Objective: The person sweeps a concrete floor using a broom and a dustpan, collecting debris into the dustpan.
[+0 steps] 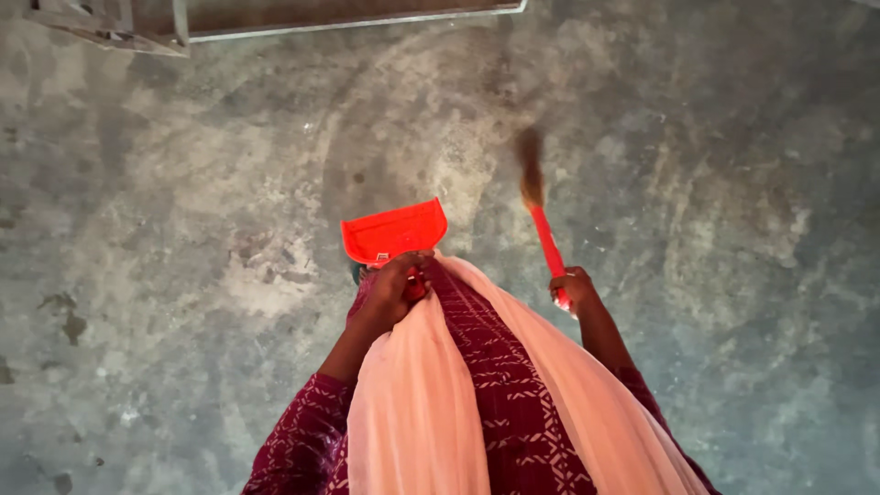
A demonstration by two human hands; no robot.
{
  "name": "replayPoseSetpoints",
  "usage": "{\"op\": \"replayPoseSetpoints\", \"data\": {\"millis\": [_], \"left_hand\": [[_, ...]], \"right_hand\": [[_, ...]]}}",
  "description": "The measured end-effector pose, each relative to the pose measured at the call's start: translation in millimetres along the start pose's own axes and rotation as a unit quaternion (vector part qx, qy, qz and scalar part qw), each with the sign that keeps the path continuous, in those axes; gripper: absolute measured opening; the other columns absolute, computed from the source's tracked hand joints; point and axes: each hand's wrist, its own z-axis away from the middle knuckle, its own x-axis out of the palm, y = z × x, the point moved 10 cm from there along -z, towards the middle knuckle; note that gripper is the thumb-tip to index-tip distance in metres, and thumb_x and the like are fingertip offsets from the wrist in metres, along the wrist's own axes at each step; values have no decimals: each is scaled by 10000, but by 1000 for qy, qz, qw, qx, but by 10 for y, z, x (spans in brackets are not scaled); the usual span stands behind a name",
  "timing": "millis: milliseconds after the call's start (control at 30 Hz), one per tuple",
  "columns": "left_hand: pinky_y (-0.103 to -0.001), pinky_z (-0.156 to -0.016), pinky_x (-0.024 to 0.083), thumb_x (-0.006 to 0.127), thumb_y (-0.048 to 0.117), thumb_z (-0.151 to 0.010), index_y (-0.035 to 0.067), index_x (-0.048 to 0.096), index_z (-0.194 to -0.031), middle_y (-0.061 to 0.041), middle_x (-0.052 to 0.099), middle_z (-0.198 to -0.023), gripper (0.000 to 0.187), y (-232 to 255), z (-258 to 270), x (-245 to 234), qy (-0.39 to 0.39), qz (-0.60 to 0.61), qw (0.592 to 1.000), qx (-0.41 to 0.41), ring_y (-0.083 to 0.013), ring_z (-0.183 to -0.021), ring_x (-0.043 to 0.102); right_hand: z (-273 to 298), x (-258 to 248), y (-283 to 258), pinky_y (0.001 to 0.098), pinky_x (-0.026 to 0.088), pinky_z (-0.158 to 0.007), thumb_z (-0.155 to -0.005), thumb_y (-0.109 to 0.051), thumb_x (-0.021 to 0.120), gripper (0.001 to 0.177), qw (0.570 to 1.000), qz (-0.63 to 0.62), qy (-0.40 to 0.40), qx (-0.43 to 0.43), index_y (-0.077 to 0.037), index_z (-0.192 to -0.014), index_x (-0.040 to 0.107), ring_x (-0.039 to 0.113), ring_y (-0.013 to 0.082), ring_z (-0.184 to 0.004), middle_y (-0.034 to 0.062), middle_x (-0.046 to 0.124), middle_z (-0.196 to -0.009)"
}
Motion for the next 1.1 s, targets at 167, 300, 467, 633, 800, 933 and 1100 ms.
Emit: {"op": "replayPoseSetpoints", "data": {"millis": [167, 300, 467, 633, 800, 933, 1100], "left_hand": [[-316, -649, 526, 675, 114, -873, 49, 635, -1040, -41, 593, -828, 183, -379, -116, 90, 16, 32, 999, -18, -182, -706, 572], [-304, -653, 520, 669, 106, -883, 39, 645, -1033, -30, 599, -824, 166, -557, -142, 160, -3, 34, 999, -3, -155, -712, 569], [-316, -666, 531, 656, 128, -875, 49, 667, -1053, -52, 580, -821, 195, -789, -156, 290, 18, 9, 1000, -1, -177, -711, 573], [-346, -674, 536, 669, 150, -842, 50, 667, -1068, -57, 579, -850, 247, -977, -228, 383, 25, -17, 1000, -8, -202, -714, 575], [-339, -693, 543, 672, 173, -845, 59, 663, -1078, -49, 587, -863, 260, -1057, -178, 452, 16, -26, 999, -12, -193, -743, 592], [-347, -675, 533, 680, 174, -867, 58, 650, -1074, -59, 584, -857, 239, -1127, -241, 517, -4, -22, 1000, -10, -204, -740, 594], [-340, -692, 544, 667, 195, -926, 49, 614, -1036, -62, 601, -863, 191, -1223, -200, 486, -60, -6, 998, -1, -193, -757, 602]], "right_hand": [[-187, -76, 55, 411, 504, -466, -707, 91, 726, 595, 994, 105, -13, -12, -25, -1257, 533, 627, 253, -556, 162, 659, -765], [-259, 272, 275, 416, 547, -522, -715, 65, 759, 608, 980, 177, -86, -20, -2, -1290, 571, 673, 245, -616, 149, 697, -809], [-260, 293, 445, 393, 533, -497, -732, 73, 727, 632, 976, 93, -195, 9, 31, -1348, 594, 671, 245, -579, 175, 718, -809], [-191, -302, 532, 354, 499, -457, -743, 121, 701, 712, 983, 8, -181, 22, -30, -1421, 544, 641, 233, -528, 210, 708, -791], [-90, -1021, 632, 347, 488, -441, -745, 125, 661, 722, 994, -54, -98, 19, -53, -1429, 509, 606, 214, -509, 215, 696, -806], [-93, -1317, 649, 370, 445, -393, -750, 108, 656, 613, 996, -81, -13, 19, -68, -1317, 502, 565, 231, -471, 187, 609, -760], [-208, -1264, 566, 374, 432, -370, -752, 84, 660, 312, 999, -32, -5, 7, -16, -1029, 558, 554, 249, -440, 166, 582, -662]]}}
